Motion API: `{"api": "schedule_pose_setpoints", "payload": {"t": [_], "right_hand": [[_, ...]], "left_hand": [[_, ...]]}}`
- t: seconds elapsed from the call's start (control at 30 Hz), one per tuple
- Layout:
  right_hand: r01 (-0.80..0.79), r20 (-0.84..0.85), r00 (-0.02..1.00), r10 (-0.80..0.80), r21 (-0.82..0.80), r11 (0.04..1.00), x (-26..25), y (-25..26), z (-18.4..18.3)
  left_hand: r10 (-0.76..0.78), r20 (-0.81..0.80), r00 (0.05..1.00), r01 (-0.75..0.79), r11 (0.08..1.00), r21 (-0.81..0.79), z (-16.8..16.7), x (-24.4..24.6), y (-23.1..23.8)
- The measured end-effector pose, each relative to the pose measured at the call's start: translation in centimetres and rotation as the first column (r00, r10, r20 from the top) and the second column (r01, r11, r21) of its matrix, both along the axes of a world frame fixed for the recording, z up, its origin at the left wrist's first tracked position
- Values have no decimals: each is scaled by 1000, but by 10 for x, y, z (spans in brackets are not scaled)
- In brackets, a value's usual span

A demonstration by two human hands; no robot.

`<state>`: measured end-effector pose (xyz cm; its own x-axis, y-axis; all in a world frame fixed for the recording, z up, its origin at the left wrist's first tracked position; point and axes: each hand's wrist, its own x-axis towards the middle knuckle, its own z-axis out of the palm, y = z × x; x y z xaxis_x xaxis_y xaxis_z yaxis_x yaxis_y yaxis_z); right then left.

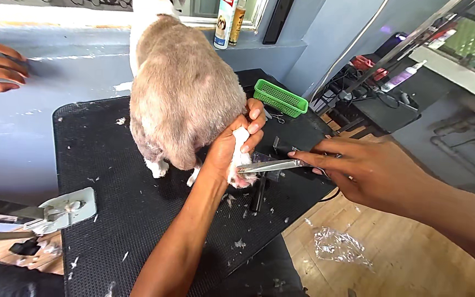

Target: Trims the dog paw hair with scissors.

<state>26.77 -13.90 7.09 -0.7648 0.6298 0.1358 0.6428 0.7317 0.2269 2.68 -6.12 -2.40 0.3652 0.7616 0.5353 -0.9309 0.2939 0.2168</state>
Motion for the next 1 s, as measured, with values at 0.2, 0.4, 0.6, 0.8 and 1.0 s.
{"api": "schedule_pose_setpoints", "payload": {"t": [0.2,0.4,0.6,0.8,1.0], "right_hand": [[-3,-19,1000,3,20,1000,1,-2,5],[10,12,1000,-10,36,999,1,-3,15],[-1,63,998,0,15,1000,1,-5,21],[10,76,997,-11,4,1000,3,-5,20],[8,76,997,-8,-5,1000,4,-5,20]], "left_hand": [[11,-45,999,-11,1000,-9,-1,0,1],[5,-75,997,-5,1000,-9,-2,0,2],[27,-113,993,-31,999,-36,-1,1,1],[47,-126,991,-53,997,-52,1,2,0],[70,-162,984,-78,996,-42,2,1,-1]]}}
